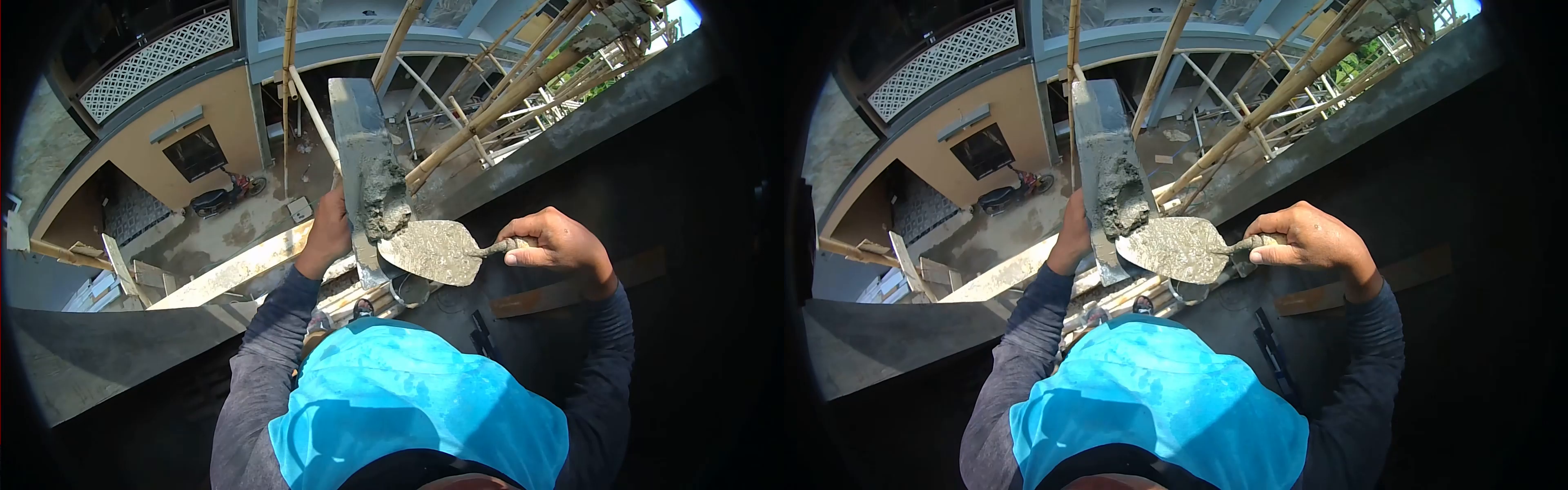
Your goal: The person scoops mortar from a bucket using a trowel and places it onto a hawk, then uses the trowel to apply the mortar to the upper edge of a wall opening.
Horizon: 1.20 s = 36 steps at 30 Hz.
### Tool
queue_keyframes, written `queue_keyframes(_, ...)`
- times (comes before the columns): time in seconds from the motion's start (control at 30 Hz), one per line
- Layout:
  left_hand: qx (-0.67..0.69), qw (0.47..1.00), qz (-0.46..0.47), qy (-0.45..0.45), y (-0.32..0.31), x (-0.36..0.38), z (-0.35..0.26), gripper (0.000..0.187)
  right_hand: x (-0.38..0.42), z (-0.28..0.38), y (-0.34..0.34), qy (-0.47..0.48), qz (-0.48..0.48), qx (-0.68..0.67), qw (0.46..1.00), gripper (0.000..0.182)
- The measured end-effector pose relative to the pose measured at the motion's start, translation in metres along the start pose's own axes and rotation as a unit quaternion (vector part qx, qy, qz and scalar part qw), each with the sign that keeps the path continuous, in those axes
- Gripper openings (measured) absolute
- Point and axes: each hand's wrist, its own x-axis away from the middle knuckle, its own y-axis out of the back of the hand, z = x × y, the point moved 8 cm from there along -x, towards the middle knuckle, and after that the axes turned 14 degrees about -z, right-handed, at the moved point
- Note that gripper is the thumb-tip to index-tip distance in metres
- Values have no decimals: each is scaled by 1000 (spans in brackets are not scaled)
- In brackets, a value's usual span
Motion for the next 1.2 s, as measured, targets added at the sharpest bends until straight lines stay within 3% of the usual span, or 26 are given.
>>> queue_keyframes(0.03, -11, 999, 38, 8, -6, 1, -4, 31, -5, 0, 3, 5, -19, 28, 999, 38)
queue_keyframes(0.1, -16, 999, 36, -19, -12, 6, -15, 29, -10, 6, 10, 98, -127, 104, 982, 36)
queue_keyframes(0.17, 12, 999, 7, -38, -9, 9, -19, 28, -8, 8, 7, 120, -161, 109, 974, 32)
queue_keyframes(0.3, 123, 991, 14, 52, -6, 8, 7, 29, -2, 9, 12, 123, -232, 145, 954, 29)
queue_keyframes(0.4, -8, 999, -12, 31, 3, 10, 11, 32, 4, 4, 22, 137, -263, 84, 951, 27)
queue_keyframes(0.43, 132, 979, -25, 151, 0, 11, 29, 31, 6, 2, 24, 108, -244, 69, 961, 30)
queue_keyframes(0.47, 237, 962, -7, 139, -4, 7, 48, 31, 8, 2, 28, 103, -218, 96, 966, 33)
queue_keyframes(0.5, 363, 899, -31, 242, -11, 8, 57, 38, 12, 8, 32, 127, -221, 92, 963, 35)
queue_keyframes(0.53, 237, 958, -26, 159, -8, 8, 29, 42, 14, 7, 34, 157, -218, 74, 960, 34)
queue_keyframes(0.63, 332, 928, -18, 170, -12, -2, 55, 44, 19, 8, 49, 112, -184, 84, 973, 33)
queue_keyframes(0.7, 333, 929, -12, 163, -11, -9, 57, 41, 24, 21, 68, 129, -209, 142, 959, 33)
queue_keyframes(0.77, 391, 897, -11, 207, -9, -6, 63, 39, 28, 37, 88, 192, -239, 167, 937, 34)
queue_keyframes(0.87, 312, 939, -56, 133, 8, -2, 40, 35, 26, 51, 114, 197, -205, 163, 945, 36)
queue_keyframes(1.0, 321, 931, -81, 156, 37, 3, 37, 32, 31, 82, 153, 239, -194, 142, 941, 34)
queue_keyframes(1.1, 230, 960, -127, 93, 80, 9, 74, 34, 40, 111, 198, 238, -188, 136, 943, 33)
queue_keyframes(1.17, 270, 942, -153, 126, 90, 20, 53, 35, 48, 120, 258, 117, -177, 16, 977, 29)
queue_keyframes(1.2, 306, 921, -173, 166, 93, 26, 50, 36, 57, 130, 311, 152, -245, -60, 956, 24)
